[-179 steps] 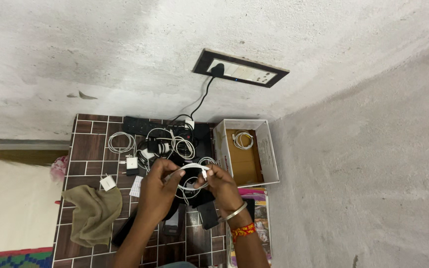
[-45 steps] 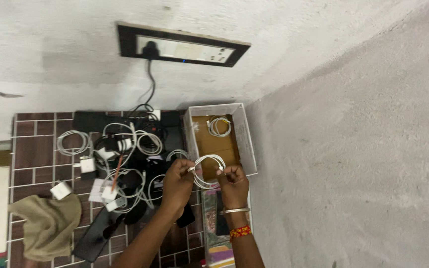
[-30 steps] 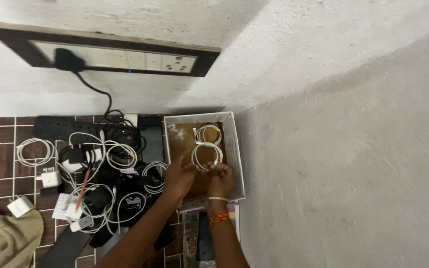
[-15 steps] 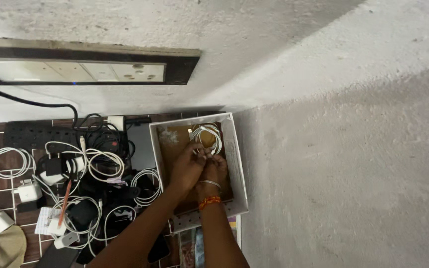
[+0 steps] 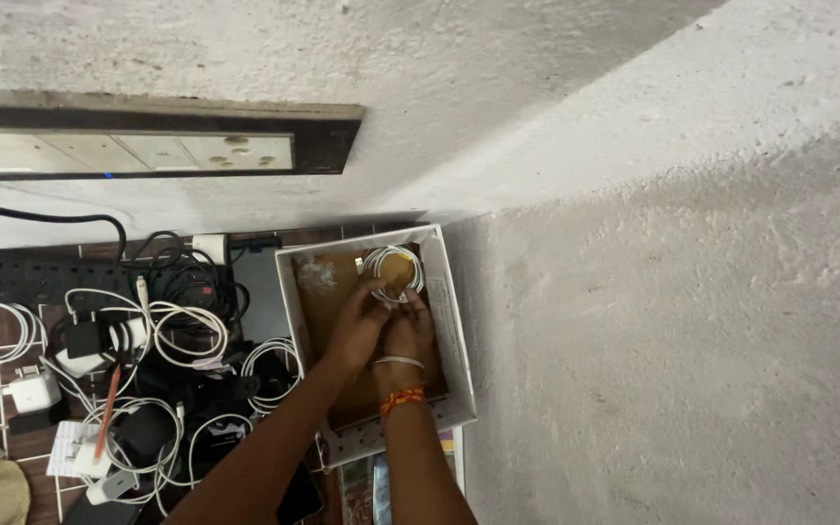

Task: The person untangles and coils white charging cables on a tiled table, then places each coiled cable into a white cardboard box. The person handles the cables one at a time, repeating the process throughout the clip.

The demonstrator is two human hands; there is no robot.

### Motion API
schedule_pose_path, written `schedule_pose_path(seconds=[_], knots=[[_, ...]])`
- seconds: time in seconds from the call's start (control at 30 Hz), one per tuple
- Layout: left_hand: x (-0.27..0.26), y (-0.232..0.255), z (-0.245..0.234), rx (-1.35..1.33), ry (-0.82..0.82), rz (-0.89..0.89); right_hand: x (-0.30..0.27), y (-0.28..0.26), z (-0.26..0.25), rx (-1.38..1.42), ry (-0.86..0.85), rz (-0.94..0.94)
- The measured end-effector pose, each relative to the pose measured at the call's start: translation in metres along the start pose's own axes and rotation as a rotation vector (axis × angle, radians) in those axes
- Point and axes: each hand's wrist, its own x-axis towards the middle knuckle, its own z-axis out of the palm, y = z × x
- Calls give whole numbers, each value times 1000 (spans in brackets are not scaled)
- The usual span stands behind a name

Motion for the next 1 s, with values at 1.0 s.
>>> schedule_pose_path(seconds=[1.0], knots=[[-20,52,-16,483,-128,124,-51,-43,-4,40,-37,-84]])
